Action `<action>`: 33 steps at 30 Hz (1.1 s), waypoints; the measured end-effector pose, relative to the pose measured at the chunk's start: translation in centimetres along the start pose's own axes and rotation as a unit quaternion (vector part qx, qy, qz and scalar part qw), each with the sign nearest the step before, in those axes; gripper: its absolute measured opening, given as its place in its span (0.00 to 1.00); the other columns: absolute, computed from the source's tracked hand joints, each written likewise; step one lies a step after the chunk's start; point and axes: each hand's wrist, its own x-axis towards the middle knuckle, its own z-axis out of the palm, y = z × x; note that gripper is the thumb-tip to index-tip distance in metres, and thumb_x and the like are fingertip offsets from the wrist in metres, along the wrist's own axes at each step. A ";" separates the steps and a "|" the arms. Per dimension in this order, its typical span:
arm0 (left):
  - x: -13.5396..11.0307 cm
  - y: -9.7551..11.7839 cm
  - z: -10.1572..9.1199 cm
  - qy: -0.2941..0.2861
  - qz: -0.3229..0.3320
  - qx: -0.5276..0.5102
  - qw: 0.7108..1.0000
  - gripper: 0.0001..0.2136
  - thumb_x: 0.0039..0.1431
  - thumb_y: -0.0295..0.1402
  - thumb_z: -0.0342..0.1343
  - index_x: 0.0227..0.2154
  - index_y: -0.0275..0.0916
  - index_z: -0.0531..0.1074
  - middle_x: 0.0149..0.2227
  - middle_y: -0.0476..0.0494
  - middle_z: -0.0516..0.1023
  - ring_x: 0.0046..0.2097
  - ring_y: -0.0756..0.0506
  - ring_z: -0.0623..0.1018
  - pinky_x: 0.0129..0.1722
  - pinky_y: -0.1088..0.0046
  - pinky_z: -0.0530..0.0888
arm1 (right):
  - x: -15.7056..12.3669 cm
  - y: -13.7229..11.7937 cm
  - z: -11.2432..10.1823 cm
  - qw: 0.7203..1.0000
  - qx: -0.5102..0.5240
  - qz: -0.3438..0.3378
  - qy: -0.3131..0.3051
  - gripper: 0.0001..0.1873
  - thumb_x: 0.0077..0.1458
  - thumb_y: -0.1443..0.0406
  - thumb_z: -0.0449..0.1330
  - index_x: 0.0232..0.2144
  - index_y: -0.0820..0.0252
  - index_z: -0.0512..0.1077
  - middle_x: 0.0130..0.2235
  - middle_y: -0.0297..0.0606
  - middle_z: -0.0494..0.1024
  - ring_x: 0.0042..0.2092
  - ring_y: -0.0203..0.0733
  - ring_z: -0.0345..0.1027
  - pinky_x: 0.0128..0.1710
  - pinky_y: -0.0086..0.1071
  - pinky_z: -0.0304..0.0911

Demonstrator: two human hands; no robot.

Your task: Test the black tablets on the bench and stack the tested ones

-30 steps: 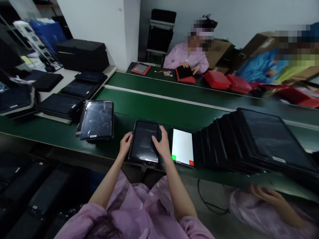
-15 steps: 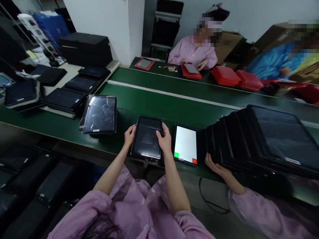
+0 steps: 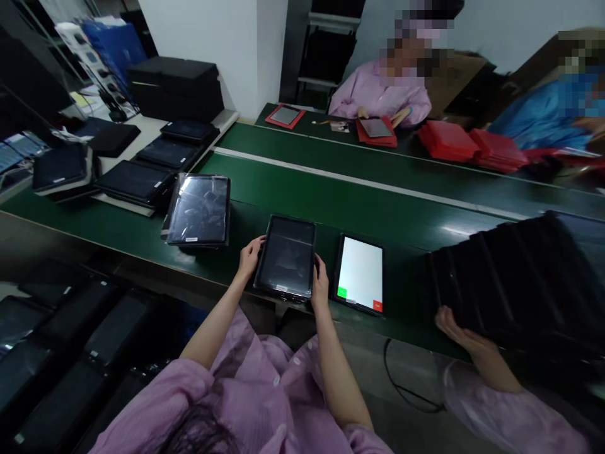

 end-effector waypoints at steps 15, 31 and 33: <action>-0.1 0.2 -0.1 0.001 0.011 0.034 0.999 0.21 0.68 0.50 0.58 0.48 0.40 0.85 0.57 0.37 0.84 0.60 0.37 0.80 0.63 0.61 0.73 | -5.0 -6.7 -2.1 0.976 -0.100 -0.192 0.026 0.14 0.71 0.59 0.56 0.51 0.52 0.80 0.51 0.43 0.84 0.60 0.51 0.75 0.62 0.51 0.69; -0.3 0.9 0.1 0.000 0.011 0.028 1.000 0.19 0.68 0.49 0.58 0.43 0.40 0.86 0.56 0.37 0.84 0.59 0.37 0.81 0.63 0.59 0.73 | -4.5 -11.4 -0.6 0.904 -0.213 -0.307 -0.208 0.22 0.69 0.60 0.60 0.64 0.47 0.74 0.62 0.42 0.79 0.71 0.54 0.63 0.70 0.58 0.61; -0.3 1.0 0.1 0.001 0.013 0.028 1.000 0.19 0.68 0.49 0.58 0.44 0.40 0.86 0.56 0.36 0.84 0.59 0.37 0.81 0.63 0.59 0.73 | -3.9 -11.4 -0.6 0.894 -0.221 -0.304 -0.246 0.23 0.69 0.59 0.62 0.64 0.48 0.74 0.62 0.41 0.80 0.72 0.54 0.62 0.74 0.60 0.55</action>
